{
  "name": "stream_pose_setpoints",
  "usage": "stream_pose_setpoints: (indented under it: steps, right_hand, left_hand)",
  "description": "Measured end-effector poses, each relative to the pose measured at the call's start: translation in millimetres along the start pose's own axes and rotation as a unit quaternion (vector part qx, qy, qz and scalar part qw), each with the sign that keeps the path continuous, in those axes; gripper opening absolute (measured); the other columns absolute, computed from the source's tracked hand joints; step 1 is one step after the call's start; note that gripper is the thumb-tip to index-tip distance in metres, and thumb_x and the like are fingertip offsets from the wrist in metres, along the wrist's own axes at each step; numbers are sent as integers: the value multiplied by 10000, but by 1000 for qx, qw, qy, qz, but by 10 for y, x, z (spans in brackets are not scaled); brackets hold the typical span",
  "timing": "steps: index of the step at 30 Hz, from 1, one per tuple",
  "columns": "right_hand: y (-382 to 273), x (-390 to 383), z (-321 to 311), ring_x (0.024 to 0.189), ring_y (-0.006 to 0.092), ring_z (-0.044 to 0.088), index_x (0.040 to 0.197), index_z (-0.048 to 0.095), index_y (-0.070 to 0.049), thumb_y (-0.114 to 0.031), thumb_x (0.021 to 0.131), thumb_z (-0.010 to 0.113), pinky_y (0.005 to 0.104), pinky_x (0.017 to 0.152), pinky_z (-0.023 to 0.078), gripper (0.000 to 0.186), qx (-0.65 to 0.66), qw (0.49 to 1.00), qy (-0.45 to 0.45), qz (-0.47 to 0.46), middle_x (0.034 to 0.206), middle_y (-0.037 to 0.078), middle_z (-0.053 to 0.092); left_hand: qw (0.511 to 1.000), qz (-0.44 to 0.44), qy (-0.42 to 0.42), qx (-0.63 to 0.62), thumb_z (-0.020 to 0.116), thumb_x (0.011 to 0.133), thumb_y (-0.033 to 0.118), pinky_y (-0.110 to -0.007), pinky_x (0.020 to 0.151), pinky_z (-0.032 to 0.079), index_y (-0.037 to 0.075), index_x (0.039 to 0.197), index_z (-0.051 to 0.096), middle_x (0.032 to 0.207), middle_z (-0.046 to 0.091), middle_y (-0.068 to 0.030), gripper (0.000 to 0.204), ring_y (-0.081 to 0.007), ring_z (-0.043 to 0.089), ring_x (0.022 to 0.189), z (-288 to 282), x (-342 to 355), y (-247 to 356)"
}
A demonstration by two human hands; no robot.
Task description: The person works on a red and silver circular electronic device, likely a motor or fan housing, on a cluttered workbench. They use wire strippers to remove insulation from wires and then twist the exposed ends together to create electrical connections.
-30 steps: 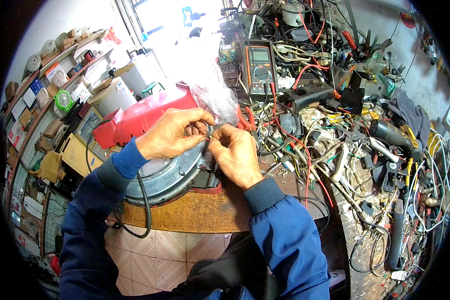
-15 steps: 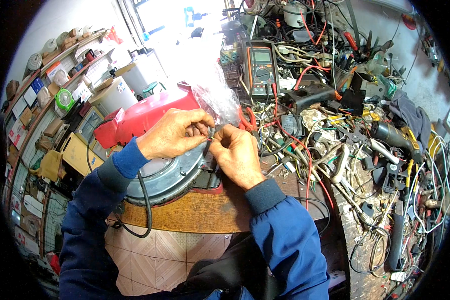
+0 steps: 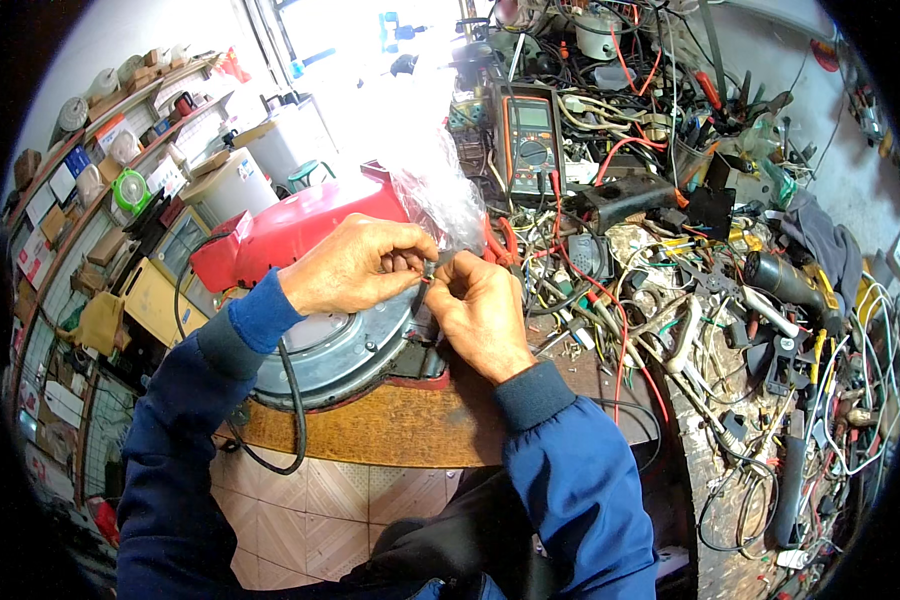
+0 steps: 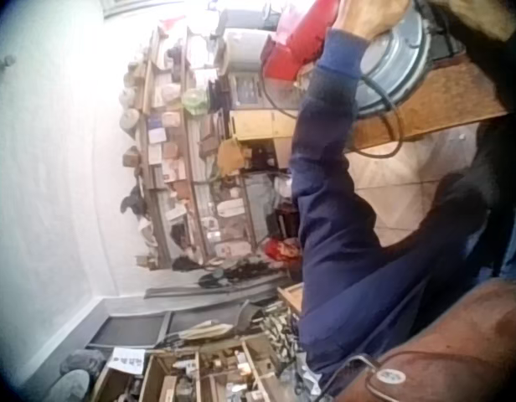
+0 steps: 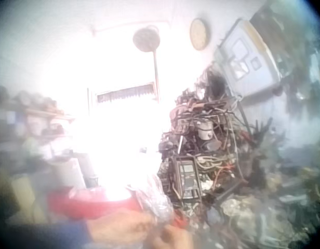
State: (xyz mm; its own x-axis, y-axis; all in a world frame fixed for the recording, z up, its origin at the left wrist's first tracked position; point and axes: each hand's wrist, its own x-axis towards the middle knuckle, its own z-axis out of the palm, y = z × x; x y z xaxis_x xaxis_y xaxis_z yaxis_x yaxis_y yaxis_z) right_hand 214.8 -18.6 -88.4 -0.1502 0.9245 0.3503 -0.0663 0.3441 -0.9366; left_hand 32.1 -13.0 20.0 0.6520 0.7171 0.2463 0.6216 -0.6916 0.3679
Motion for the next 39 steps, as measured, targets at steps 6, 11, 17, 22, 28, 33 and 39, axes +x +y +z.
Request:
stream_pose_setpoints:
  steps: [6,11,17,22,28,33,39]
  right_hand:
    - [-9,-15,17,655,48,559,828,648,5,-41,876,685,272,585,472,77,17,999,-4,30,693,3,644]
    - [4,-5,-2,659,47,560,838,651,8,-33,878,662,269,589,474,58,20,999,-2,30,702,-1,642]
    - [-11,-4,2,653,38,533,836,642,11,-20,883,643,257,582,458,57,33,999,-9,35,705,-14,624]
    - [-44,-6,-2,655,35,519,834,637,10,-14,885,637,251,583,449,57,38,999,-14,36,705,-25,607]
    - [-39,-6,-3,661,30,513,828,632,6,-21,895,644,249,585,441,73,36,999,-13,29,707,-31,602]
    - [-30,0,4,666,32,510,827,628,7,-22,897,645,248,584,437,78,43,999,-16,25,712,-30,601]
    - [33,8,-15,658,34,503,837,640,9,-31,901,645,255,584,438,76,20,1000,-11,20,699,-25,596]
  left_hand:
    - [1000,-10,4,14,735,853,20,-292,710,572,17,1057,721,870,735,-83,205,-135,699,792,-3,-41,-50]
    - [1000,-5,5,10,743,845,19,-295,712,576,12,1082,729,888,747,-91,238,-142,705,794,-10,-28,-61]
    - [1000,-8,23,-20,750,855,27,-293,731,588,13,1104,732,900,753,-85,249,-143,720,825,16,-26,-87]
    - [1000,-6,18,-16,749,856,29,-285,723,585,12,1077,732,894,752,-84,222,-142,721,822,16,-18,-81]
    - [1000,-1,14,-17,745,853,30,-283,688,577,10,1049,735,881,749,-88,197,-141,713,786,-9,-23,-68]
    - [999,-20,0,-34,745,876,51,-279,707,577,-12,1080,722,898,745,-84,215,-121,703,794,-26,-28,-66]
    - [989,-55,-72,-119,658,979,114,-263,705,540,-43,1113,704,857,703,-47,211,-88,650,754,-88,58,-90]
